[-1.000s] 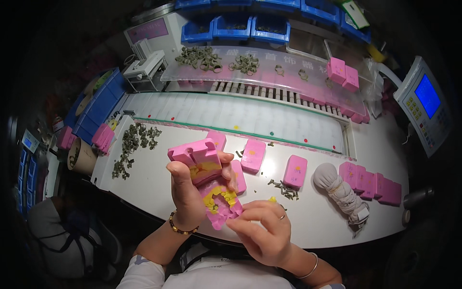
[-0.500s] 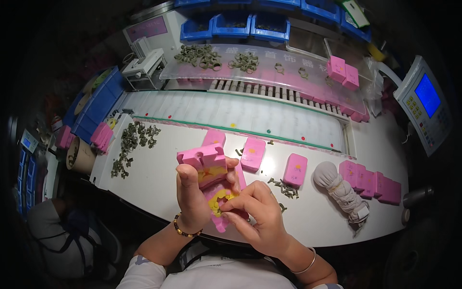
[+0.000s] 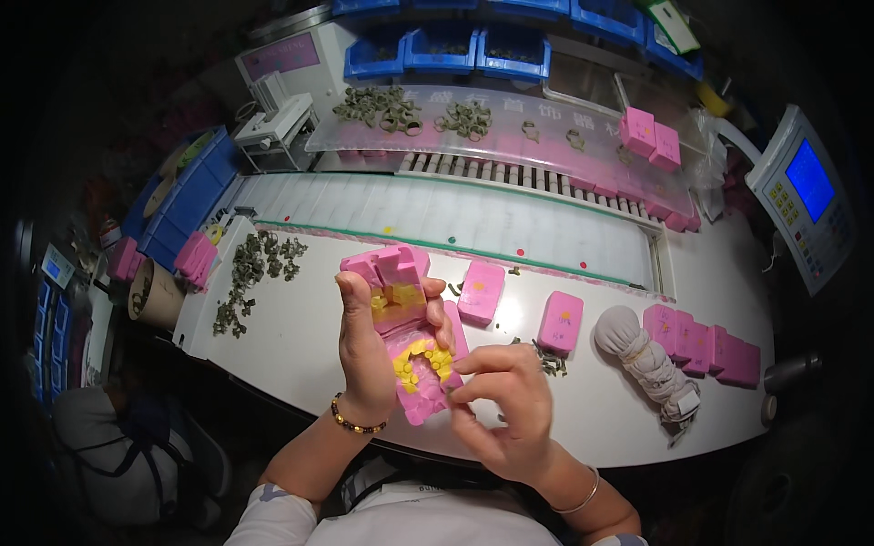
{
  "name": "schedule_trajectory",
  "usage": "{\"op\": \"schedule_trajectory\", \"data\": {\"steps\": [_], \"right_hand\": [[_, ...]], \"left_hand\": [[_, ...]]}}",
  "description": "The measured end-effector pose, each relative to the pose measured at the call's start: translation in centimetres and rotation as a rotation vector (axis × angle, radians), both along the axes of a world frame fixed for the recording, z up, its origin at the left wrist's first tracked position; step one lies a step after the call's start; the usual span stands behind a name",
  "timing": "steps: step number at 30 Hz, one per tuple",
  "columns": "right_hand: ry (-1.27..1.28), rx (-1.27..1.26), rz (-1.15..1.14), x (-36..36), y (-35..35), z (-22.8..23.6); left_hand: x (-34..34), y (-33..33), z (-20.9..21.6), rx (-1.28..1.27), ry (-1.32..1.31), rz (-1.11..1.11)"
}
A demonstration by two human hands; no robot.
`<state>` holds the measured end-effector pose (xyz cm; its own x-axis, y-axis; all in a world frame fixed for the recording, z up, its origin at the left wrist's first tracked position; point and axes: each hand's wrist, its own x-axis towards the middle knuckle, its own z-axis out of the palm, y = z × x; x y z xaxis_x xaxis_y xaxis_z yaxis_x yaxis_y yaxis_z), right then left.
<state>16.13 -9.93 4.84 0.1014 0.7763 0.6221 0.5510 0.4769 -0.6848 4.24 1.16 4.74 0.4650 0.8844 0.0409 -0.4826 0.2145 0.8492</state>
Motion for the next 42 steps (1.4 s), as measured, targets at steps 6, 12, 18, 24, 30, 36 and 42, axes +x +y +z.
{"op": "schedule_trajectory", "data": {"steps": [6, 12, 18, 24, 30, 36, 42], "right_hand": [[-0.155, -0.032, -0.362, 6.1, -3.0, -1.0], [-0.623, -0.102, -0.634, 11.7, -6.6, 0.6], [-0.815, -0.491, -0.56, 13.4, -7.4, -0.3], [-0.841, -0.288, -0.546, 12.1, -6.5, 4.5], [-0.832, 0.087, -0.458, 5.4, -3.6, 8.2], [-0.848, -0.193, -0.065, 4.4, -2.2, 7.6], [-0.924, -0.07, -0.033, 1.5, -2.7, 6.2]], "left_hand": [[-0.8, 1.0, -0.3, -0.172, -0.056, -0.061], [-0.1, 0.5, -0.4, -0.407, -0.054, -0.266], [1.4, -0.6, -1.0, -0.386, 0.029, -0.354], [2.2, -1.8, -1.4, -0.322, 0.099, -0.4], [2.4, -1.5, -1.3, -0.277, 0.123, -0.436], [2.5, -2.0, -1.4, 0.117, 0.26, 0.076], [-0.6, -0.3, -0.7, 0.326, 0.052, 0.041]]}}
